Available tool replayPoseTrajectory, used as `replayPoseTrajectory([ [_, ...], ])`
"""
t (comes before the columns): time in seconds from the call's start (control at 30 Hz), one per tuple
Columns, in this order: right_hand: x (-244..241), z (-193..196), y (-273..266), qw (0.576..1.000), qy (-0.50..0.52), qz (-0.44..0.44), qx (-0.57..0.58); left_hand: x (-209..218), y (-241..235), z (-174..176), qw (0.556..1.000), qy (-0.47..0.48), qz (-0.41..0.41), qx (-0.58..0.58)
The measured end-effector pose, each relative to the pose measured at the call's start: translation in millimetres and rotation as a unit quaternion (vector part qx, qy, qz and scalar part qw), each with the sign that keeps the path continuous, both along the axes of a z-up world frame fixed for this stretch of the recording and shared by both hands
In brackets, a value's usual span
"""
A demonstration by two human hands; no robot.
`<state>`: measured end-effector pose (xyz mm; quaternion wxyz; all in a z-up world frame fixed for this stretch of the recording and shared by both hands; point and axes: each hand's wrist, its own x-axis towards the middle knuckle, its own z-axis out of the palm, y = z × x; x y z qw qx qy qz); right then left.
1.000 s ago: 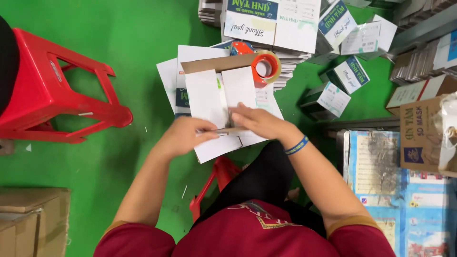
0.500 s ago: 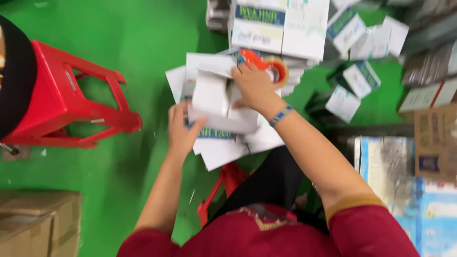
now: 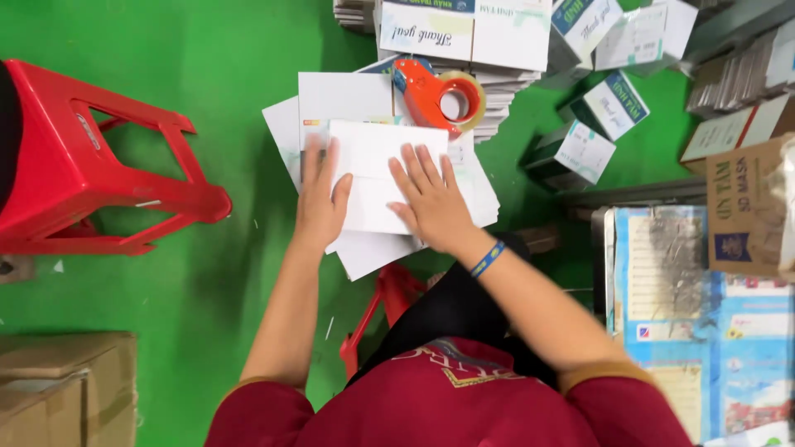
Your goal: Packaging face masks into plastic bags and sealing them in cardboard boxes.
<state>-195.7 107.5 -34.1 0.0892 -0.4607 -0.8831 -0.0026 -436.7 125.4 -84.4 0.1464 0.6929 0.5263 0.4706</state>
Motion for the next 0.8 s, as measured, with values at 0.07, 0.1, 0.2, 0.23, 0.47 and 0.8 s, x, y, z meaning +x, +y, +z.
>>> replayPoseTrajectory([
  [0.07, -8.6, 10.0, -17.2, 0.994, 0.072, -0.077, -0.042, -1.6, 6.3, -8.3, 0.984, -0.013, -0.102, -0.145],
  [0.1, -12.6, 7.9, -22.2, 0.993, 0.071, -0.079, -0.044, -0.9, 7.6, -5.4, 0.984, -0.014, -0.104, -0.147],
  [0.2, -17.6, 11.8, -21.1, 0.986, 0.086, -0.136, -0.038, 10.5, 16.6, 26.2, 0.981, 0.011, -0.123, -0.151],
  [0.23, -14.4, 18.8, -15.3, 0.985, 0.089, -0.133, -0.068, 19.7, 14.4, 50.2, 0.966, 0.072, -0.083, -0.234],
  [0.47, 78.6, 2.5, 141.4, 0.966, 0.163, -0.175, -0.093, 29.9, 6.2, 65.4, 0.954, 0.136, 0.022, -0.267],
  [0.8, 112.0, -54.7, 165.7, 0.937, 0.103, -0.227, -0.245, 31.7, -9.0, 31.7, 0.990, 0.026, 0.105, -0.096],
])
